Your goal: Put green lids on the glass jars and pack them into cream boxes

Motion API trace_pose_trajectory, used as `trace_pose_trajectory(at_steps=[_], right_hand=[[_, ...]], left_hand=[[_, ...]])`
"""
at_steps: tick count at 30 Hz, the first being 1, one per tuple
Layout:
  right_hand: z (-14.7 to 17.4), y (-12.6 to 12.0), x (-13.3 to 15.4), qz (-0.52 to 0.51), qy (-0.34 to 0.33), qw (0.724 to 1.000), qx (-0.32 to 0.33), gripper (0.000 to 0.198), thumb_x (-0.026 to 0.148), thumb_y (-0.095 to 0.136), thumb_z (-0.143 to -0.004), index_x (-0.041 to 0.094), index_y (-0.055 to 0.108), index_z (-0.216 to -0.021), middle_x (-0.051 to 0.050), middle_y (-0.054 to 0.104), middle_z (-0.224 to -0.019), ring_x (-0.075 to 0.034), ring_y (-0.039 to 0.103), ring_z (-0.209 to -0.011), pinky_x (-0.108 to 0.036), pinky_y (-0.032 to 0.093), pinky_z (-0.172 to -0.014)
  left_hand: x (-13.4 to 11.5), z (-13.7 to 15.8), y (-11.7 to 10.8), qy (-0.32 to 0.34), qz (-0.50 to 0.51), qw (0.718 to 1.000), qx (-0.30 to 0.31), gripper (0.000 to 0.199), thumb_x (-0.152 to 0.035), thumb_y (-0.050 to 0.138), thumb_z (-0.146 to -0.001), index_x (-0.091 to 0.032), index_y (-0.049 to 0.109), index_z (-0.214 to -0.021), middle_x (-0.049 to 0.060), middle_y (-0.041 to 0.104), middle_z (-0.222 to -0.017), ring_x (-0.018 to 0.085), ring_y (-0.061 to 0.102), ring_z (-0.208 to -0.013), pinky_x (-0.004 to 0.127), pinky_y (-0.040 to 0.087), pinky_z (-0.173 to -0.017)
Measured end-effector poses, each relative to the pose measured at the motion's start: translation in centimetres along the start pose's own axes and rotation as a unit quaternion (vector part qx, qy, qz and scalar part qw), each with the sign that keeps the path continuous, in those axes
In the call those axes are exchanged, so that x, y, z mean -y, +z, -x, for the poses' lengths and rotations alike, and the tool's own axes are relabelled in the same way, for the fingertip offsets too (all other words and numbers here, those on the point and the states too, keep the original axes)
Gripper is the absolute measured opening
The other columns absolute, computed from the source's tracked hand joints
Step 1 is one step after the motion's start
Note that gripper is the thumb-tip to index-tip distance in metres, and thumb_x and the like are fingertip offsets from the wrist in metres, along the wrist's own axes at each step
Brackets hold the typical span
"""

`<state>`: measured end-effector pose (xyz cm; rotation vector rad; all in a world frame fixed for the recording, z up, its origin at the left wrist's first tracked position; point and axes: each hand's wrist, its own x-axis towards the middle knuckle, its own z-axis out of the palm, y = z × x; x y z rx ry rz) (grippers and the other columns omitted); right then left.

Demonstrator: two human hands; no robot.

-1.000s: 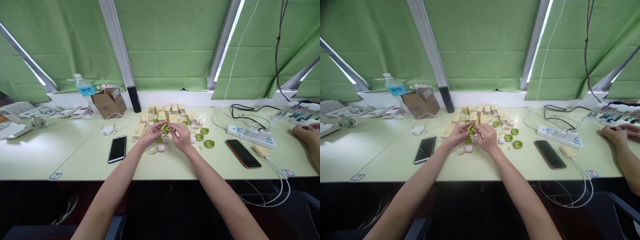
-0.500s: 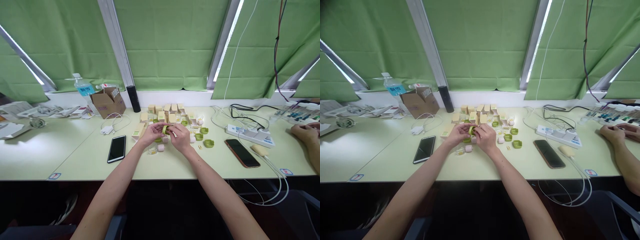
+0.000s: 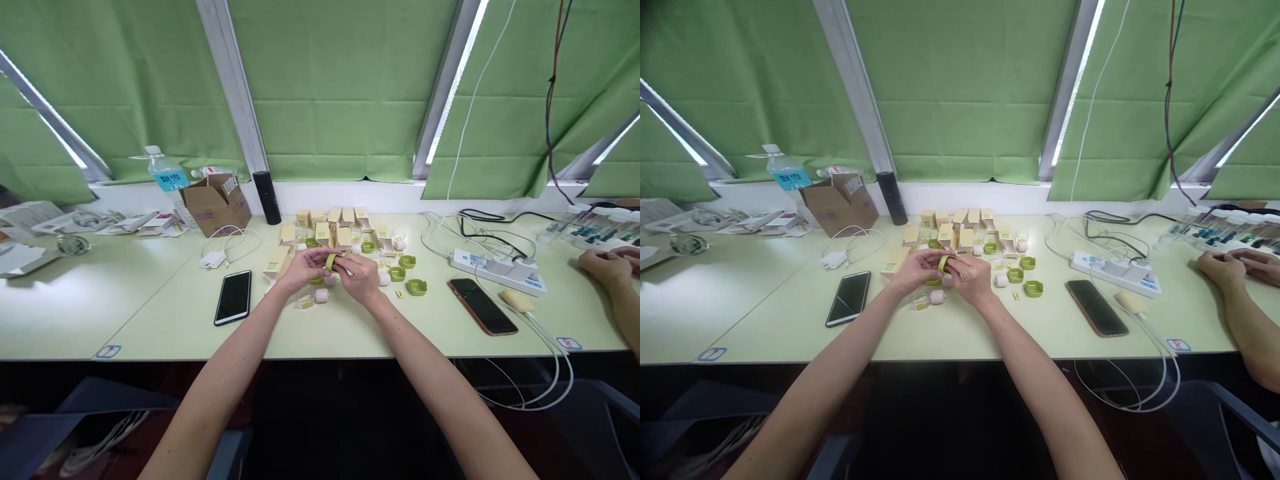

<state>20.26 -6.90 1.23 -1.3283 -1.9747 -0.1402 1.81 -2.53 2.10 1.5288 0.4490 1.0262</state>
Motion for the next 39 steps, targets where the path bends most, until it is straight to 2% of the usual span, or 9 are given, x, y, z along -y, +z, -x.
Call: trace_pose_trajectory(at_steps=[4,8,13,18,23,25,30,34,39], right_hand=[[-0.1,-0.1,-0.3,-0.008,-0.004,1.000,0.003,0.031,0.024,0.051,-0.104,0.023,0.079,-0.116,-0.009,0.081,-0.109,-0.019,0.075,-0.093,-0.029,0.055,-0.086],[0.2,0.0,-0.6,-0.061,-0.001,0.998,-0.035,0.029,0.027,0.051,-0.103,0.023,0.075,-0.119,-0.008,0.081,-0.107,-0.019,0.073,-0.077,-0.033,0.059,-0.080],[0.6,0.1,-0.5,-0.134,-0.043,0.981,-0.133,0.027,0.032,0.060,-0.096,0.022,0.069,-0.120,-0.015,0.074,-0.123,-0.029,0.070,-0.113,-0.040,0.063,-0.080],[0.5,0.6,-0.3,-0.184,-0.027,0.980,-0.077,0.050,0.026,0.057,-0.097,0.024,0.051,-0.147,-0.015,0.065,-0.141,-0.025,0.069,-0.112,-0.037,0.066,-0.081],[0.2,1.0,-0.4,-0.265,-0.013,0.959,-0.102,0.040,0.022,0.058,-0.096,0.025,0.059,-0.136,-0.013,0.067,-0.136,-0.022,0.070,-0.107,-0.038,0.067,-0.084],[0.2,1.1,-0.4,-0.287,0.000,0.951,-0.114,0.038,0.023,0.061,-0.095,0.025,0.060,-0.133,-0.012,0.068,-0.130,-0.022,0.070,-0.107,-0.037,0.067,-0.085],[0.2,1.3,-0.7,-0.291,-0.011,0.946,-0.144,0.041,0.025,0.065,-0.093,0.025,0.060,-0.134,-0.012,0.066,-0.128,-0.023,0.068,-0.108,-0.039,0.066,-0.084],[0.2,1.5,-0.9,-0.250,-0.039,0.954,-0.160,0.039,0.025,0.067,-0.092,0.026,0.064,-0.130,-0.012,0.066,-0.127,-0.028,0.064,-0.118,-0.045,0.064,-0.091],[0.2,1.5,-0.7,-0.250,-0.059,0.954,-0.154,0.037,0.024,0.065,-0.093,0.026,0.064,-0.130,-0.012,0.066,-0.125,-0.028,0.065,-0.120,-0.050,0.061,-0.102]], left_hand=[[0.3,0.0,-0.2,0.010,0.008,1.000,-0.020,0.054,-0.015,0.091,-0.066,-0.017,0.078,-0.118,0.014,0.079,-0.120,0.028,0.076,-0.110,0.042,0.060,-0.099],[0.5,-0.1,-0.4,0.015,0.022,0.999,-0.038,0.053,-0.017,0.092,-0.066,-0.017,0.078,-0.117,0.014,0.078,-0.123,0.029,0.075,-0.111,0.041,0.061,-0.097],[0.4,-0.2,-0.3,0.048,0.015,0.995,-0.081,0.052,-0.018,0.093,-0.067,-0.018,0.077,-0.117,0.013,0.076,-0.126,0.029,0.073,-0.116,0.044,0.057,-0.103],[0.2,-0.1,0.2,0.055,-0.035,0.993,-0.102,0.056,-0.021,0.095,-0.064,-0.018,0.073,-0.115,0.014,0.075,-0.126,0.030,0.070,-0.120,0.045,0.055,-0.104],[0.3,-0.1,0.7,0.069,-0.019,0.992,-0.108,0.072,-0.023,0.097,-0.064,-0.022,0.059,-0.125,0.015,0.072,-0.132,0.027,0.068,-0.122,0.045,0.052,-0.107],[0.3,-0.1,0.8,0.084,-0.015,0.991,-0.108,0.068,-0.029,0.096,-0.068,-0.023,0.057,-0.123,0.015,0.072,-0.133,0.026,0.068,-0.121,0.044,0.051,-0.107],[0.1,0.0,0.3,0.085,-0.171,0.969,-0.158,0.031,-0.048,0.075,-0.089,-0.018,0.071,-0.098,0.010,0.075,-0.105,0.023,0.068,-0.101,0.035,0.051,-0.089],[0.2,-0.1,-0.1,0.038,-0.296,0.943,-0.148,0.035,-0.053,0.068,-0.091,-0.019,0.071,-0.085,0.005,0.071,-0.085,0.021,0.061,-0.086,0.033,0.046,-0.078],[0.4,-0.3,0.0,0.054,-0.276,0.949,-0.141,0.035,-0.054,0.068,-0.090,-0.019,0.067,-0.084,0.004,0.064,-0.082,0.020,0.057,-0.085,0.032,0.044,-0.079]])
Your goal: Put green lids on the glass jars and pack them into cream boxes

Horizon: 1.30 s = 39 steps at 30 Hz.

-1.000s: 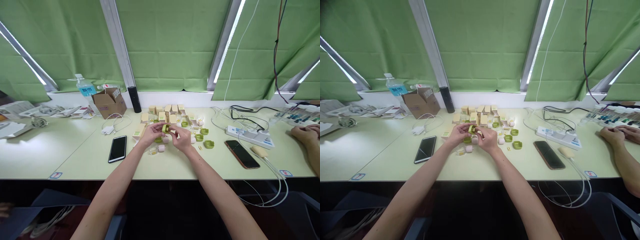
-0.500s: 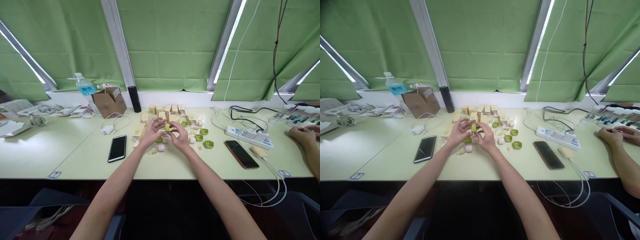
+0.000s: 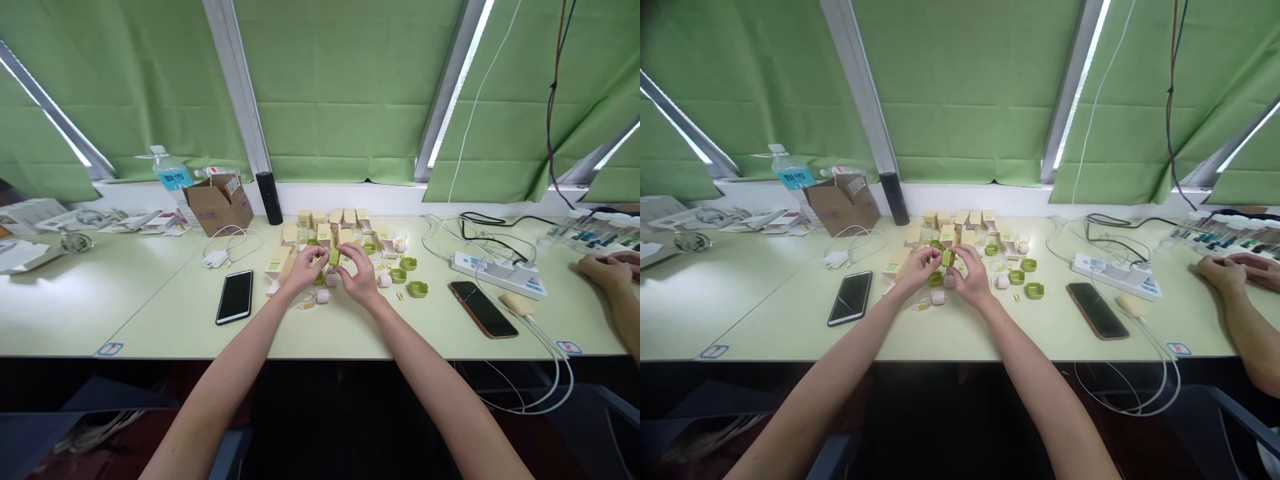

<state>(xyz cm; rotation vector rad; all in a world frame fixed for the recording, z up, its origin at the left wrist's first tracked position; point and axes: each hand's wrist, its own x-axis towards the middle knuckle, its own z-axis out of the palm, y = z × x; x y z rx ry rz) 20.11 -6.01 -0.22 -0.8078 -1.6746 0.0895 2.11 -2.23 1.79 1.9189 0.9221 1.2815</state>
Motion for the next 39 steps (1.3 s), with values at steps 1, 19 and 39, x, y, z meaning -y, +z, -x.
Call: trace_pose_trajectory(at_steps=[1,19,39], right_hand=[[0.0,0.0,0.0,-0.005,-0.004,1.000,0.002,0.037,0.024,0.064,-0.094,0.025,0.064,-0.130,-0.012,0.066,-0.125,-0.028,0.065,-0.120,-0.049,0.061,-0.102],[0.1,-0.1,-0.3,0.042,-0.078,0.996,-0.028,0.035,0.022,0.064,-0.097,0.024,0.054,-0.131,-0.014,0.071,-0.123,-0.027,0.070,-0.110,-0.043,0.065,-0.084],[0.0,-0.1,0.2,0.148,-0.169,0.974,0.043,0.025,0.026,0.053,-0.104,0.022,0.073,-0.118,-0.017,0.069,-0.129,-0.029,0.066,-0.123,-0.053,0.058,-0.101]], left_hand=[[0.0,0.0,0.0,0.000,0.010,1.000,0.001,0.035,-0.053,0.068,-0.090,-0.019,0.066,-0.084,0.003,0.063,-0.081,0.020,0.056,-0.084,0.032,0.043,-0.079],[1.3,-0.6,-0.6,-0.064,0.246,0.967,0.024,0.050,-0.057,0.081,-0.082,-0.017,0.076,-0.112,0.011,0.075,-0.108,0.023,0.067,-0.102,0.028,0.047,-0.077],[-0.3,0.4,-0.6,-0.152,0.417,0.882,0.157,0.048,-0.046,0.091,-0.078,-0.014,0.076,-0.110,0.005,0.071,-0.090,0.014,0.066,-0.079,0.025,0.052,-0.073]])
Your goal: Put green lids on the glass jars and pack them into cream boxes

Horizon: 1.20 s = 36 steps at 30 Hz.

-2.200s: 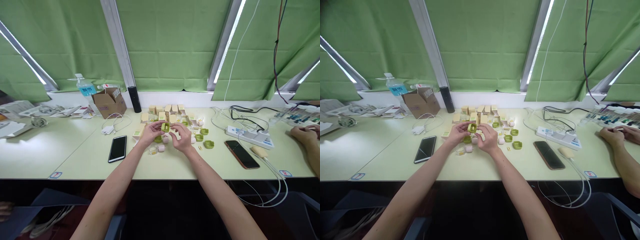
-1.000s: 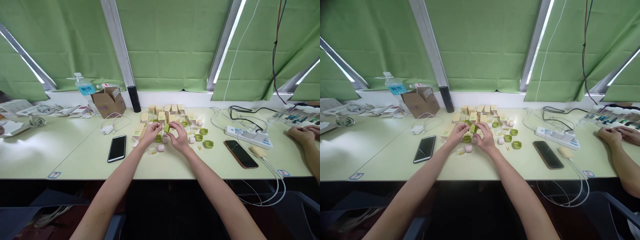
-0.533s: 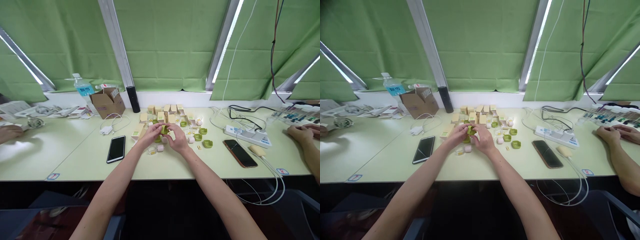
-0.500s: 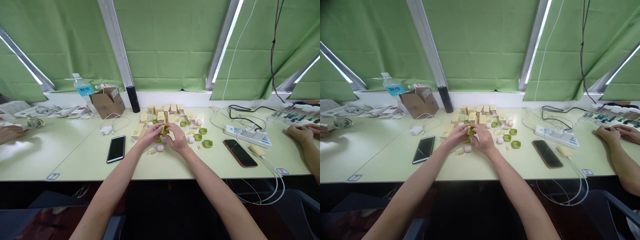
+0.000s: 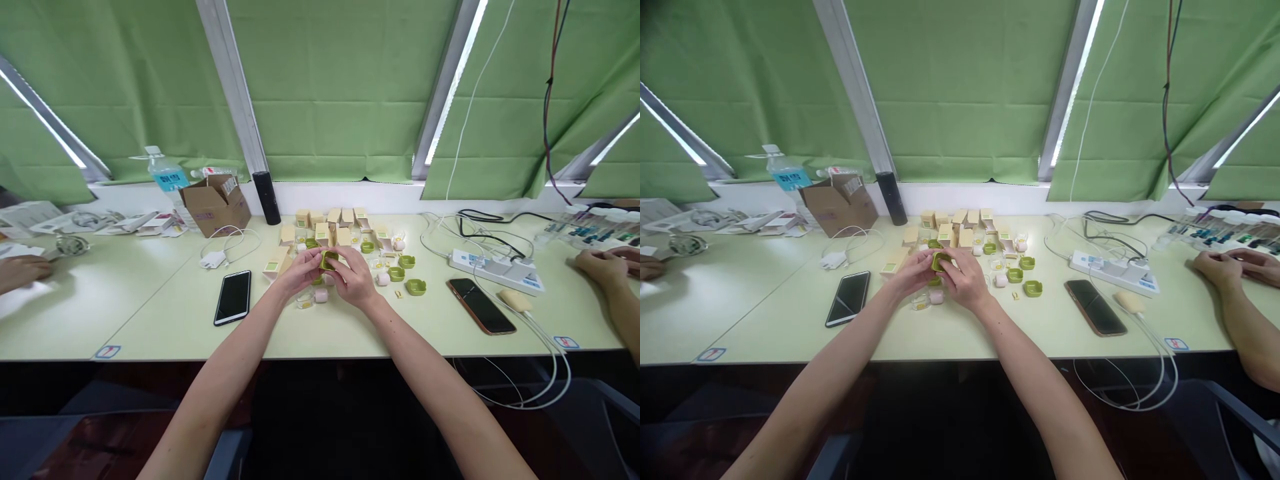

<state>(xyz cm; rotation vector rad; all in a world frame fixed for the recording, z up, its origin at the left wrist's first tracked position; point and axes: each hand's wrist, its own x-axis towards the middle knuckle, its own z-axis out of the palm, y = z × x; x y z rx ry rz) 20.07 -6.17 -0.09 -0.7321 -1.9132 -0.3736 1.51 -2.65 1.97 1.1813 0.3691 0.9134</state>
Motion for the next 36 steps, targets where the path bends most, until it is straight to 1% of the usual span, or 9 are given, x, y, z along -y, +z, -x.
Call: trace_pose_trajectory(at_steps=[5,8,13,18,23,29,33,35,36], right_hand=[[0.0,0.3,0.0,-0.032,0.026,0.999,0.012,0.026,0.028,0.052,-0.104,0.025,0.074,-0.118,-0.015,0.069,-0.131,-0.030,0.065,-0.124,-0.055,0.057,-0.101],[-0.1,0.5,0.1,-0.035,0.033,0.999,0.010,0.027,0.028,0.051,-0.104,0.025,0.075,-0.115,-0.015,0.069,-0.131,-0.030,0.065,-0.122,-0.054,0.057,-0.099],[-0.2,0.6,0.3,-0.030,0.015,0.999,-0.017,0.027,0.026,0.050,-0.105,0.024,0.076,-0.108,-0.014,0.071,-0.127,-0.028,0.067,-0.119,-0.052,0.058,-0.098],[-0.3,0.5,0.5,-0.031,0.008,0.998,-0.045,0.024,0.028,0.053,-0.104,0.023,0.076,-0.107,-0.015,0.072,-0.126,-0.028,0.068,-0.119,-0.050,0.059,-0.097],[-0.2,0.3,0.8,-0.040,0.038,0.998,-0.029,0.024,0.030,0.053,-0.105,0.026,0.076,-0.108,-0.013,0.072,-0.130,-0.028,0.068,-0.122,-0.053,0.060,-0.098],[-0.2,0.3,0.4,-0.055,0.030,0.998,-0.017,0.022,0.027,0.056,-0.103,0.027,0.078,-0.107,-0.013,0.071,-0.132,-0.028,0.067,-0.122,-0.054,0.059,-0.098],[-0.6,-0.1,0.3,-0.056,0.038,0.998,0.009,0.023,0.027,0.057,-0.102,0.029,0.077,-0.113,-0.012,0.069,-0.135,-0.029,0.064,-0.125,-0.055,0.057,-0.102],[-0.7,-1.1,0.3,-0.045,0.034,0.998,0.017,0.026,0.030,0.059,-0.101,0.028,0.073,-0.123,-0.012,0.066,-0.141,-0.030,0.061,-0.131,-0.055,0.053,-0.108],[-0.7,-1.8,0.2,-0.035,0.036,0.998,0.024,0.031,0.032,0.060,-0.101,0.027,0.069,-0.130,-0.013,0.064,-0.145,-0.030,0.058,-0.135,-0.056,0.051,-0.112]], left_hand=[[0.1,-0.2,-0.4,0.003,0.004,1.000,-0.007,0.047,-0.044,0.094,-0.074,-0.015,0.076,-0.106,0.005,0.071,-0.090,0.014,0.067,-0.079,0.024,0.052,-0.072],[0.2,-0.2,-0.8,0.001,0.004,1.000,-0.009,0.048,-0.043,0.095,-0.072,-0.015,0.076,-0.106,0.005,0.072,-0.090,0.014,0.068,-0.078,0.024,0.052,-0.071],[0.1,-0.1,-0.8,0.003,0.004,1.000,-0.014,0.049,-0.043,0.097,-0.070,-0.015,0.076,-0.105,0.004,0.071,-0.089,0.013,0.068,-0.079,0.023,0.054,-0.072],[-0.1,0.0,-0.2,0.008,0.008,1.000,-0.007,0.049,-0.044,0.095,-0.072,-0.014,0.075,-0.105,0.004,0.071,-0.089,0.013,0.067,-0.076,0.023,0.054,-0.071],[-0.2,0.0,0.2,0.016,0.013,1.000,0.000,0.047,-0.046,0.094,-0.073,-0.014,0.075,-0.103,0.004,0.070,-0.087,0.012,0.066,-0.075,0.023,0.055,-0.070],[-0.1,0.0,0.0,0.010,0.008,1.000,-0.009,0.051,-0.046,0.095,-0.072,-0.015,0.075,-0.106,0.006,0.072,-0.091,0.014,0.068,-0.080,0.024,0.055,-0.073],[0.1,-0.2,-0.2,0.020,0.001,1.000,-0.019,0.050,-0.045,0.094,-0.073,-0.015,0.075,-0.107,0.006,0.073,-0.091,0.014,0.068,-0.079,0.025,0.055,-0.072],[0.1,-0.4,-0.3,0.049,0.005,0.998,-0.034,0.051,-0.046,0.093,-0.074,-0.015,0.075,-0.110,0.006,0.074,-0.093,0.015,0.069,-0.082,0.026,0.055,-0.074],[0.1,-0.5,-0.4,0.064,0.008,0.997,-0.043,0.051,-0.047,0.093,-0.074,-0.015,0.075,-0.110,0.007,0.074,-0.095,0.016,0.070,-0.085,0.027,0.055,-0.075]])
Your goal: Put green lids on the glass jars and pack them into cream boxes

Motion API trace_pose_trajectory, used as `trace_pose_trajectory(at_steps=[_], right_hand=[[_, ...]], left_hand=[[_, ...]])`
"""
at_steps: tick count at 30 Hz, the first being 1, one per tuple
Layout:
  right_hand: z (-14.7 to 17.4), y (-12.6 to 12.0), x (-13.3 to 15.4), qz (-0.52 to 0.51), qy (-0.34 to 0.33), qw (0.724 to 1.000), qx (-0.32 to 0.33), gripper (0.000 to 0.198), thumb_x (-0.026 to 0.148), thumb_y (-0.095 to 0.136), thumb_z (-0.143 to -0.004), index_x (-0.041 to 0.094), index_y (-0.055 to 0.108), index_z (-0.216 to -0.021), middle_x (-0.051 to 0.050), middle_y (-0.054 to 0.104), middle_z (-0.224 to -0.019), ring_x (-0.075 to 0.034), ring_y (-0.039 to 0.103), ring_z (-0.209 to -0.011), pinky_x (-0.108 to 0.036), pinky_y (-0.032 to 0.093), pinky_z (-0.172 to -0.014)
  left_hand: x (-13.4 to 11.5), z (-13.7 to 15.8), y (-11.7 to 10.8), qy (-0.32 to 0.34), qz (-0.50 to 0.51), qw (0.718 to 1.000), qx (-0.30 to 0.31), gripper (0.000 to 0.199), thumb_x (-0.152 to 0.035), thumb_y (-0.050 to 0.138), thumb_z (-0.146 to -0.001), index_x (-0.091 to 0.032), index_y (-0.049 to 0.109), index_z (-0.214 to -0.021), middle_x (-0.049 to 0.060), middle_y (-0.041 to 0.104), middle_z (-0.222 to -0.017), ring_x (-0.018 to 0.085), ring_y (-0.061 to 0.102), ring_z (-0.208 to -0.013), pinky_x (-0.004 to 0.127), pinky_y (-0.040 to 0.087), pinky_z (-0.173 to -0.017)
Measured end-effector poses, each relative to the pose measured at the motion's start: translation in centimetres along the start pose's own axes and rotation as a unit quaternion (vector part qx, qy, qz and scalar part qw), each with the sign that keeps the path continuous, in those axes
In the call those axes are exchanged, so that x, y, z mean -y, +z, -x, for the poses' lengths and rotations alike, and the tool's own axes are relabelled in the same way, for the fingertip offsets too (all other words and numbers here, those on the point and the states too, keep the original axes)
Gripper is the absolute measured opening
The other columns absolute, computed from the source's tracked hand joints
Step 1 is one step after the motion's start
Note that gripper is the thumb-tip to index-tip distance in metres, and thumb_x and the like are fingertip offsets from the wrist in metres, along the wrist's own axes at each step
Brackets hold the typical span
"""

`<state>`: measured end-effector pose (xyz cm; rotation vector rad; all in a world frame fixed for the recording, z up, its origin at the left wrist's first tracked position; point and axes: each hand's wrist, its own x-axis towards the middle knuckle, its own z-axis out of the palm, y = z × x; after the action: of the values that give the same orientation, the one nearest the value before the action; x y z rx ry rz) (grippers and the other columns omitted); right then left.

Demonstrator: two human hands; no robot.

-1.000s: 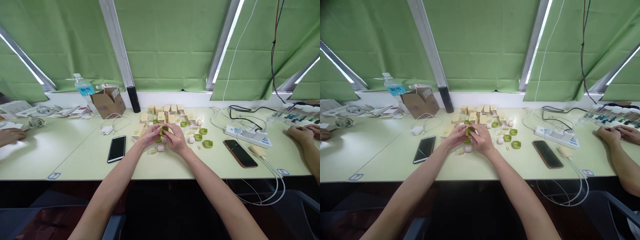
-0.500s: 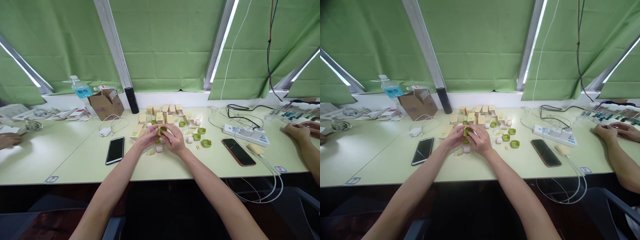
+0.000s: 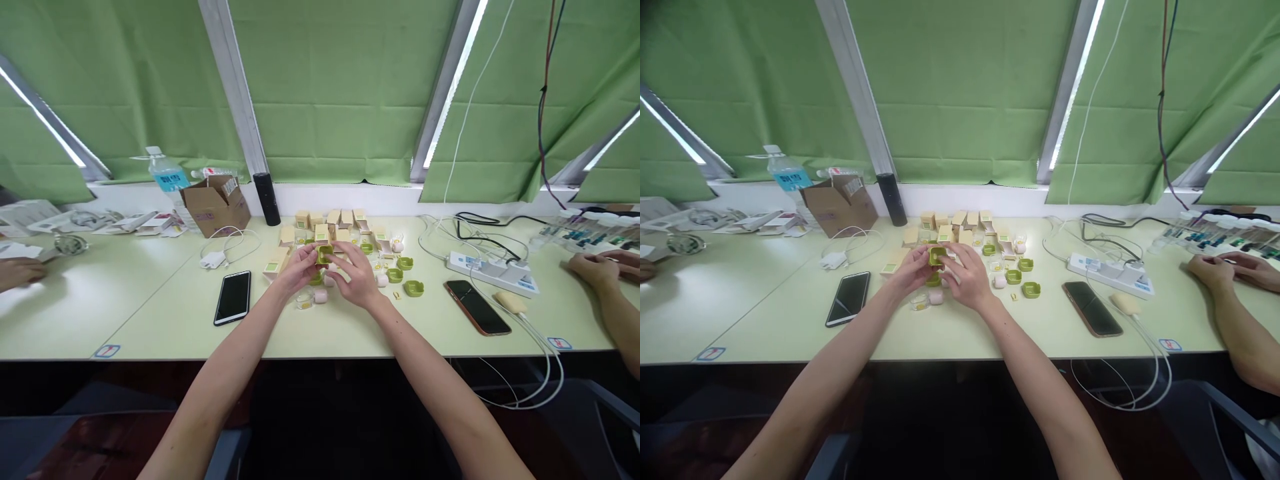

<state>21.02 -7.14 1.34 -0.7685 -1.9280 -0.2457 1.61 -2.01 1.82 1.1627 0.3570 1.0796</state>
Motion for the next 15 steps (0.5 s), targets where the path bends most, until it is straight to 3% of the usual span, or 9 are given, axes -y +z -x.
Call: trace_pose_trajectory(at_steps=[3,5,8,11,15], right_hand=[[0.9,-2.9,-0.2,0.065,0.065,0.996,0.020,0.052,0.038,0.064,-0.098,0.024,0.055,-0.147,-0.015,0.058,-0.152,-0.035,0.051,-0.141,-0.059,0.043,-0.117],[1.8,-4.9,-0.5,0.121,0.120,0.983,0.066,0.062,0.042,0.069,-0.093,0.022,0.053,-0.150,-0.014,0.058,-0.152,-0.039,0.048,-0.142,-0.063,0.038,-0.117],[3.2,-7.0,-1.0,0.179,0.144,0.955,0.188,0.054,0.037,0.073,-0.089,0.020,0.061,-0.139,-0.015,0.068,-0.139,-0.042,0.050,-0.136,-0.063,0.035,-0.114],[3.9,-7.6,-1.4,0.195,0.127,0.935,0.269,0.050,0.032,0.073,-0.088,0.019,0.063,-0.136,-0.017,0.073,-0.129,-0.040,0.054,-0.132,-0.061,0.035,-0.113],[3.8,-6.9,-1.5,0.203,0.128,0.921,0.308,0.045,0.025,0.074,-0.085,0.018,0.066,-0.130,-0.017,0.077,-0.117,-0.038,0.057,-0.129,-0.061,0.035,-0.112]], left_hand=[[0.1,-0.3,-0.1,0.027,0.004,0.999,-0.026,0.052,-0.048,0.093,-0.074,-0.015,0.074,-0.109,0.010,0.077,-0.098,0.020,0.073,-0.094,0.028,0.055,-0.078],[0.1,-0.5,-0.1,0.033,0.003,0.999,-0.037,0.053,-0.047,0.094,-0.073,-0.015,0.074,-0.109,0.011,0.078,-0.098,0.021,0.073,-0.097,0.028,0.054,-0.078],[0.3,-0.7,-0.1,0.044,0.000,0.998,-0.047,0.055,-0.047,0.093,-0.074,-0.014,0.073,-0.113,0.012,0.079,-0.102,0.022,0.073,-0.098,0.030,0.055,-0.080],[0.4,-0.7,-0.2,0.051,-0.005,0.997,-0.049,0.056,-0.047,0.092,-0.076,-0.015,0.072,-0.117,0.013,0.079,-0.105,0.023,0.074,-0.101,0.031,0.055,-0.080],[0.5,-0.7,-0.4,0.056,-0.003,0.997,-0.056,0.056,-0.047,0.092,-0.076,-0.015,0.072,-0.117,0.013,0.079,-0.104,0.023,0.074,-0.102,0.031,0.055,-0.080]])
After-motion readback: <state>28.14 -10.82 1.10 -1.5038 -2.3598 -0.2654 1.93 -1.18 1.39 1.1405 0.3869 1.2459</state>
